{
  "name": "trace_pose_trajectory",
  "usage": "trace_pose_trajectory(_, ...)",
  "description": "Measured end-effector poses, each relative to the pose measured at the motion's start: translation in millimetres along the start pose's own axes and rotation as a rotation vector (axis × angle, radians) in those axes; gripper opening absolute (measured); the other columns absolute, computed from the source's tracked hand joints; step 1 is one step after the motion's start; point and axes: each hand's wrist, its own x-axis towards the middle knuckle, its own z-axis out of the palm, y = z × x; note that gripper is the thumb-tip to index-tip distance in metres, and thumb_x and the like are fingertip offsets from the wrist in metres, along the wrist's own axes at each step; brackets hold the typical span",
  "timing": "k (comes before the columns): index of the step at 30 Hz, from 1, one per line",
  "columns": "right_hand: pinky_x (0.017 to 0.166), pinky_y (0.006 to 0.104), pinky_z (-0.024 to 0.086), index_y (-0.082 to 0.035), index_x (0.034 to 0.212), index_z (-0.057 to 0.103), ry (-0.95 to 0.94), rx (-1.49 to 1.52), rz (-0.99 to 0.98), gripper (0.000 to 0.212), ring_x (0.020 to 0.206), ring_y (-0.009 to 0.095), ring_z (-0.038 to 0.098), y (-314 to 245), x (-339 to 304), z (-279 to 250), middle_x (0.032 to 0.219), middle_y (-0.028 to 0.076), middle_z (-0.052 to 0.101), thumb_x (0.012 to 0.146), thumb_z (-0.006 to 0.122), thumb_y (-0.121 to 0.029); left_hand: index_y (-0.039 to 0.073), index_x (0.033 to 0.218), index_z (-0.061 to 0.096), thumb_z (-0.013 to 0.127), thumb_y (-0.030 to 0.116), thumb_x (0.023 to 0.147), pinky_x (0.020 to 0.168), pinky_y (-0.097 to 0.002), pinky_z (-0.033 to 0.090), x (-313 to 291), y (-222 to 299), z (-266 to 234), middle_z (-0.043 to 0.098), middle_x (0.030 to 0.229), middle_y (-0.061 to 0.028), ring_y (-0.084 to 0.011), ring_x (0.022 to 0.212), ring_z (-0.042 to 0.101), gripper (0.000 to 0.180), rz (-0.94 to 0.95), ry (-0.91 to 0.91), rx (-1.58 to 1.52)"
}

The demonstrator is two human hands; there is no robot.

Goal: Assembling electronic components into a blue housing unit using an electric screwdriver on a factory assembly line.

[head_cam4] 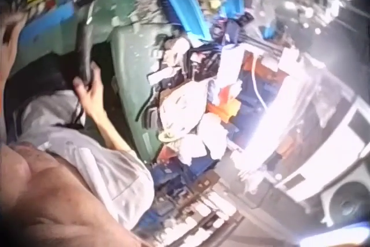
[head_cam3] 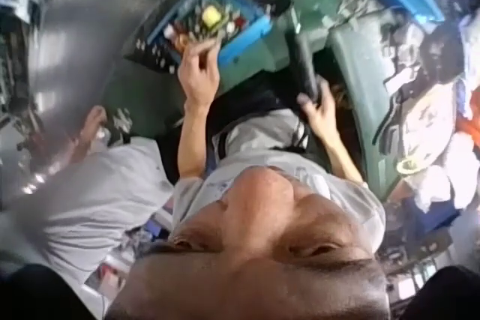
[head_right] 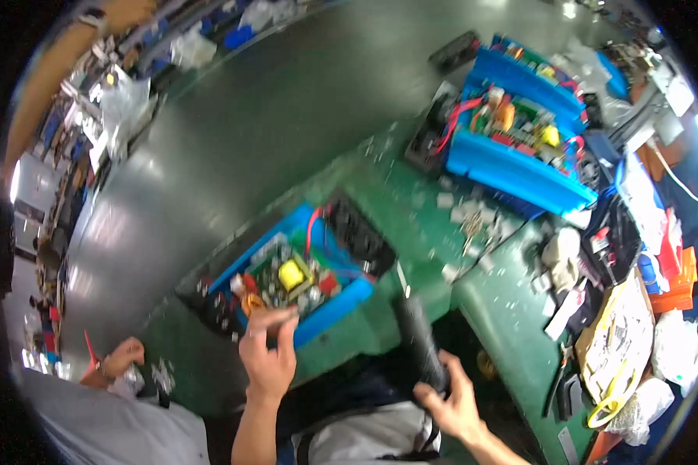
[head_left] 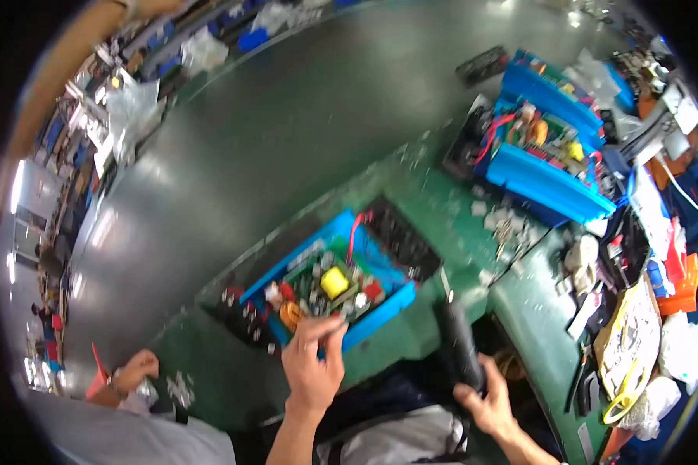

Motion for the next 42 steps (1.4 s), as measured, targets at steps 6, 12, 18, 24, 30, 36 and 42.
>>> trace_pose_trajectory(6, 0.061, 0.0277, 0.047, -0.002, 0.119, 0.056, -0.209, 0.212, 0.272, 0.041, 0.071, 0.008, 0.054, -7, -32, 7, 0.079, 0.000, 0.057, 0.086, 0.077, -0.015, 0.000, 0.101, 0.061, 0.071, -0.005, 0.089, 0.062, -0.0287, 0.054, -15, 6, -4, 0.069, 0.091, -0.0140, -0.0207, 0.073, 0.069, 0.017, -0.029, -0.029, -0.010)
trace_pose_trajectory(12, 0.074, 0.0311, 0.048, -0.004, 0.103, 0.058, -0.287, 0.289, 0.084, 0.034, 0.081, 0.013, 0.055, 16, -38, 27, 0.087, 0.003, 0.056, 0.083, 0.078, -0.022, 0.001, 0.101, 0.061, 0.072, -0.005, 0.088, 0.063, -0.0294, 0.055, -17, 5, -2, 0.069, 0.092, -0.0131, -0.0218, 0.075, 0.069, 0.018, -0.013, -0.028, 0.040)
trace_pose_trajectory(18, 0.072, 0.0302, 0.049, -0.002, 0.123, 0.057, -0.282, -0.027, 0.029, 0.056, 0.078, 0.010, 0.053, 36, -27, 26, 0.085, 0.001, 0.058, 0.082, 0.083, -0.030, 0.002, 0.098, 0.060, 0.074, -0.004, 0.085, 0.068, -0.0352, 0.054, -9, 9, 5, 0.070, 0.092, -0.0124, -0.0290, 0.078, 0.069, 0.020, -0.028, -0.014, 0.036)
trace_pose_trajectory(24, 0.067, 0.0419, 0.050, -0.002, 0.137, 0.047, -0.402, 0.047, -0.055, 0.042, 0.072, 0.035, 0.065, 46, -24, 27, 0.084, 0.020, 0.065, 0.104, 0.045, -0.029, -0.001, 0.097, 0.062, 0.072, -0.004, 0.089, 0.071, -0.0330, 0.054, -9, 3, 4, 0.071, 0.094, -0.0131, -0.0243, 0.082, 0.069, 0.012, 0.031, 0.015, 0.125)
trace_pose_trajectory(30, 0.065, 0.0439, 0.048, -0.001, 0.134, 0.049, -0.351, 0.135, -0.098, 0.040, 0.069, 0.037, 0.064, 46, -25, 31, 0.081, 0.019, 0.063, 0.108, 0.035, -0.028, -0.003, 0.102, 0.066, 0.069, 0.001, 0.093, 0.073, -0.0276, 0.051, -11, 4, 13, 0.071, 0.097, -0.0085, -0.0153, 0.080, 0.063, 0.009, -0.051, 0.060, 0.103)
trace_pose_trajectory(36, 0.061, 0.0370, 0.041, 0.002, 0.138, 0.047, -0.408, 0.191, -0.009, 0.055, 0.061, 0.023, 0.054, 41, -23, 33, 0.074, 0.012, 0.055, 0.109, 0.027, -0.040, -0.005, 0.106, 0.064, 0.067, 0.001, 0.095, 0.075, -0.0254, 0.051, -17, 5, 10, 0.070, 0.100, -0.0108, -0.0131, 0.082, 0.063, 0.013, -0.096, 0.046, 0.151)
trace_pose_trajectory(42, 0.068, 0.0358, 0.044, 0.002, 0.138, 0.048, -0.422, 0.219, 0.020, 0.057, 0.069, 0.021, 0.055, 43, -20, 34, 0.081, 0.012, 0.058, 0.110, 0.025, -0.042, -0.005, 0.107, 0.063, 0.067, 0.001, 0.096, 0.075, -0.0255, 0.052, -20, 6, 13, 0.069, 0.100, -0.0117, -0.0133, 0.081, 0.063, 0.013, -0.107, 0.056, 0.154)
